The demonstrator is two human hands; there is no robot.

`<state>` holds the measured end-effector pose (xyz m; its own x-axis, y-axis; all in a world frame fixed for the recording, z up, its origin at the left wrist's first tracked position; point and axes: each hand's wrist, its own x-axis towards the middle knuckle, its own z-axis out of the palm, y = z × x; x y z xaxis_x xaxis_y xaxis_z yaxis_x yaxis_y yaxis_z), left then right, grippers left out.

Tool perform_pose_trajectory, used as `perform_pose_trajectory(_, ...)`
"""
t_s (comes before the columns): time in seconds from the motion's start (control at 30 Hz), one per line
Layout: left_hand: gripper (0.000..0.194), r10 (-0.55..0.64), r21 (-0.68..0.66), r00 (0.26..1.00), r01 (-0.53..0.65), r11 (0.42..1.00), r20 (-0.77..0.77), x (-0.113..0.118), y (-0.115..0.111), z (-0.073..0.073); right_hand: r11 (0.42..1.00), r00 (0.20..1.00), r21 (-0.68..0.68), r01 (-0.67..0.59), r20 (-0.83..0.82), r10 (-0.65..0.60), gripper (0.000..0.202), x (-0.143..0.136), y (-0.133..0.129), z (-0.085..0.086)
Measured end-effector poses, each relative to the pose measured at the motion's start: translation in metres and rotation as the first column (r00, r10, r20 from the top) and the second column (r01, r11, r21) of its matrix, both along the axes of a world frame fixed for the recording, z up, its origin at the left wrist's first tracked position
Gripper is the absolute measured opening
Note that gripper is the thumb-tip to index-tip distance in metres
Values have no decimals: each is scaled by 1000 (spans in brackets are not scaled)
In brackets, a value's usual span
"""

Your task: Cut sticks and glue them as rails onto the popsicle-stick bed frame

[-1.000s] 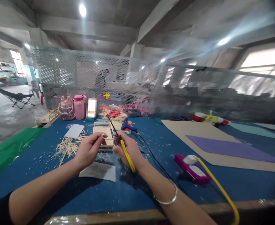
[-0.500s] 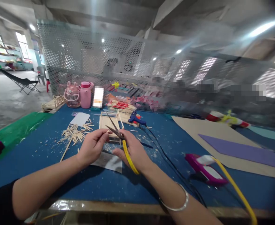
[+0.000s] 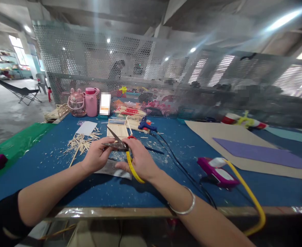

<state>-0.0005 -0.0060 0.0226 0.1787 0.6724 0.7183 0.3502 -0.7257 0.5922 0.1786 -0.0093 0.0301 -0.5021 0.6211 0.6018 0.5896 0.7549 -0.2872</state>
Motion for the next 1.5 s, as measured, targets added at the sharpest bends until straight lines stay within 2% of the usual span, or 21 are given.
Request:
perform_pose_trajectory(0.2, 18, -39, 65, 998, 42, 997, -41, -1, 0, 0, 998, 998, 17, -60, -28, 61, 63, -1, -1, -1)
perform_pose_trajectory(0.4, 16, 15, 128, 999, -8, 992, -52, -4, 2, -5, 1000, 1000, 5, 8, 30, -8, 75, 0, -2, 3)
perform_pose_trajectory(0.63, 19, 13, 178, 998, -2, 984, -65, -1, 0, -4, 1000, 1000, 9, -23, -20, 23, 71, -1, -5, 4)
perform_pose_trajectory(0.8, 20, 32, 195, 999, -25, 981, -33, 2, -3, -3, 997, 999, 67, 37, 4, -37, 70, -1, -5, 2)
perform_pose_trajectory(0.93, 19, 91, 206, 993, -73, 976, -79, 1, -6, -3, 992, 996, 92, 85, 24, -87, 64, 1, -5, 3)
perform_pose_trajectory(1.07, 20, 74, 167, 989, -52, 985, -129, 3, -7, -1, 995, 997, 65, 70, 4, -71, 59, -1, -6, 1)
perform_pose_trajectory(1.23, 23, 45, 24, 993, -43, 999, -110, 1, -5, 3, 1000, 997, 15, -1, -80, 3, 57, 0, -3, 8)
perform_pose_trajectory(1.3, 25, 91, 0, 994, -92, 996, -53, -3, -1, 5, 994, 976, 5, 107, -192, -104, 52, 11, 3, 17)
perform_pose_trajectory(1.33, 26, 124, 6, 992, -124, 992, -20, -5, 1, 6, 977, 943, -23, 213, -257, -212, 48, 20, 6, 22)
perform_pose_trajectory(1.4, 29, 185, 44, 982, -187, 981, 33, -9, 6, 8, 899, 858, -129, 418, -270, -438, 39, 41, 13, 32)
perform_pose_trajectory(1.47, 32, 215, 106, 975, -221, 970, 59, -13, 10, 10, 803, 818, -212, 557, -26, -574, 29, 62, 19, 37)
perform_pose_trajectory(1.5, 33, 219, 138, 974, -225, 964, 57, -14, 12, 10, 733, 770, -237, 637, 144, -622, 27, 71, 21, 38)
